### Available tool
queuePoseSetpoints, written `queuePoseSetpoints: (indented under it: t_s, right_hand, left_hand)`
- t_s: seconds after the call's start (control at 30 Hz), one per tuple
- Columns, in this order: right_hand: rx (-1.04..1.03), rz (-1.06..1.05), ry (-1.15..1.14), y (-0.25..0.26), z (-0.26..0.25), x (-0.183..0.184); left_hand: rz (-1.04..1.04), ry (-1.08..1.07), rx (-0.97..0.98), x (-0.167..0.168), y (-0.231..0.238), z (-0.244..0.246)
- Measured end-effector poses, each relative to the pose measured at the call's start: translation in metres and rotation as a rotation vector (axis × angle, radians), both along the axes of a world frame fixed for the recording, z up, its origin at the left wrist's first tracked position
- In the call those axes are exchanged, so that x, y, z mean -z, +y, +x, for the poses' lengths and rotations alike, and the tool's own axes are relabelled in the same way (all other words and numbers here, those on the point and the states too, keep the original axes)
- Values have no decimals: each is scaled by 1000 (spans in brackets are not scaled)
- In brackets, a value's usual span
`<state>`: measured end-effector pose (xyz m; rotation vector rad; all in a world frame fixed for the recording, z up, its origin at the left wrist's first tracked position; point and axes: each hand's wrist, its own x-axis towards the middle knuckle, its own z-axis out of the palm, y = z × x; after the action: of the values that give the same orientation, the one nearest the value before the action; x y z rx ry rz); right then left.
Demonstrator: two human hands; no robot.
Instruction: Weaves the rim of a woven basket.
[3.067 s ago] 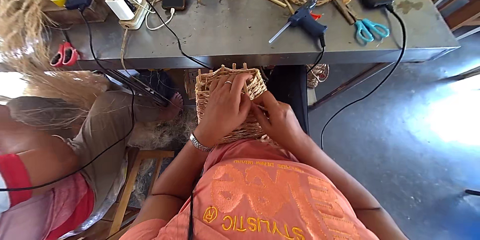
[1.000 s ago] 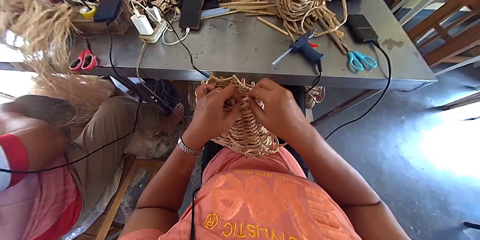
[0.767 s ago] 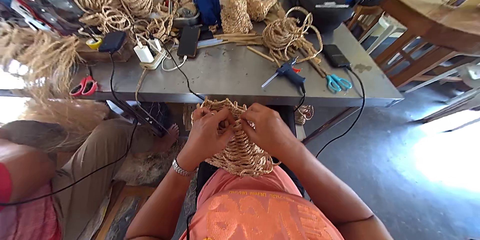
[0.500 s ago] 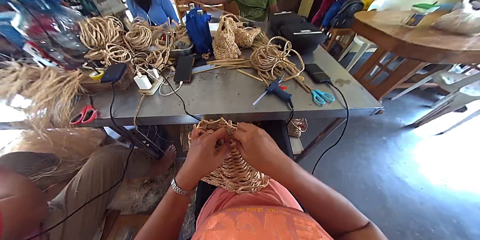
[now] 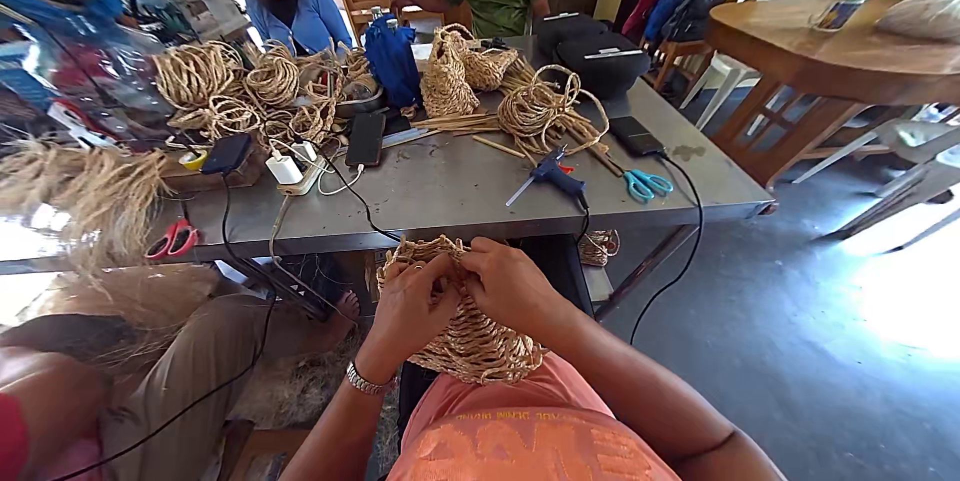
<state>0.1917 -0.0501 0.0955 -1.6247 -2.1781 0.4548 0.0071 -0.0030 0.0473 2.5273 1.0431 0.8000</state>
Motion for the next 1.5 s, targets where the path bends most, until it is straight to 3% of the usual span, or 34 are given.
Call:
queuePoseSetpoints:
  t_s: [0.33,0.57,0.77,0.93,1.07,1.5]
  right_hand:
    - [27,-7,-22,-7,0,1]
    - [82,176,-18,-18,-5,0]
    - [56,-33,-220,-18,-7,-30]
    - [-8,200,-75,-24,-7,-12]
    - [8,211,34,-25,2,1]
    - [-61,463,17,-33,-4,25]
  left_hand:
    - [-208,210,-77,-22,-4,3]
    - [-280,90,-52,-16,-4,-14]
    - [-267,20,-51,-12,-5,-12]
    - [-267,-16,-60,-11,-8,-14]
    - [-221,-76,-44,-5,-9,-17]
    - [-123,-76,-132,-1,-15,-11]
